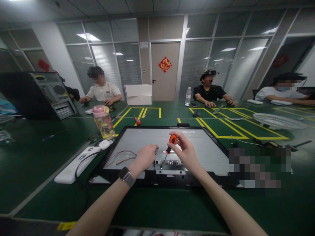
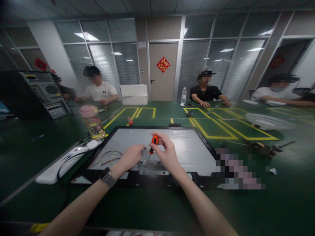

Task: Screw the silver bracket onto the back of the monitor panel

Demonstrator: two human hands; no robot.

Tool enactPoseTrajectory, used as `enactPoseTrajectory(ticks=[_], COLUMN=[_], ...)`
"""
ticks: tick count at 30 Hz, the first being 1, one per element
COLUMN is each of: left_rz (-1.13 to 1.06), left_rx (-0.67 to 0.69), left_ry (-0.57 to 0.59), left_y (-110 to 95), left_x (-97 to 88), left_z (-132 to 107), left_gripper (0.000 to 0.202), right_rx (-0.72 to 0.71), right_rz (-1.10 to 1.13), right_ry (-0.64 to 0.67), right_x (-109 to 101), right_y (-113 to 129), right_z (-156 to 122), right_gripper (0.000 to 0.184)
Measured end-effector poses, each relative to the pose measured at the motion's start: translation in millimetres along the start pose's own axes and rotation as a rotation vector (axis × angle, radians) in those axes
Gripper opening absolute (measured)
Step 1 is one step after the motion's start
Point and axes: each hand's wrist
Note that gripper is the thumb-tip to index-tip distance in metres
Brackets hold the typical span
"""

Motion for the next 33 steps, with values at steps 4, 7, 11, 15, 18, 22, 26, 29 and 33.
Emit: enactPoseTrajectory(ticks=[4, 7, 11, 15, 18, 22, 26, 29, 33], left_rz=[-0.006, -0.009, -0.006, -0.004, -0.002, 0.004, -0.003, -0.002, -0.001], left_rx=[-0.012, -0.011, -0.02, -0.019, -0.008, -0.011, -0.01, -0.01, -0.008], left_ry=[0.002, 0.003, 0.025, 0.01, 0.006, 0.006, 0.005, 0.003, 0.007], left_y=[0.1, -2.0, -4.3, -2.5, -0.9, -1.1, -0.9, -0.4, -1.0], left_x=[0.4, -2.1, -5.4, -3.7, -1.3, -0.5, -1.0, -0.8, -1.0], left_z=[0.4, 0.1, -0.1, 0.6, 0.9, 0.9, 0.8, 0.6, 0.2], left_gripper=[0.035, 0.035, 0.036, 0.036, 0.036, 0.036, 0.036, 0.035, 0.035], right_rx=[-0.026, -0.029, -0.002, -0.05, -0.046, -0.003, -0.019, -0.048, -0.023], right_rz=[-0.065, -0.069, 0.018, 0.02, 0.01, 0.028, 0.069, 0.056, 0.021], right_ry=[-0.034, 0.02, 0.135, 0.062, 0.001, 0.07, 0.115, 0.055, 0.031], right_x=[0.2, -1.6, -3.8, -3.8, -3.5, -3.4, -2.8, -2.0, -2.2], right_y=[-1.9, -0.7, 1.5, 0.6, 0.8, 4.9, 7.3, 6.5, 6.6], right_z=[-0.1, -1.5, -2.8, -0.9, -0.4, -2.8, -3.2, -1.9, -2.2], right_gripper=[0.028, 0.03, 0.035, 0.027, 0.025, 0.037, 0.031, 0.022, 0.025])
Point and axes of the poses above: each hand's wrist, its own z-axis towards the middle knuckle, its own x-axis out of the palm, y = z × x, and after that the axes turned 6 degrees about x, right-handed
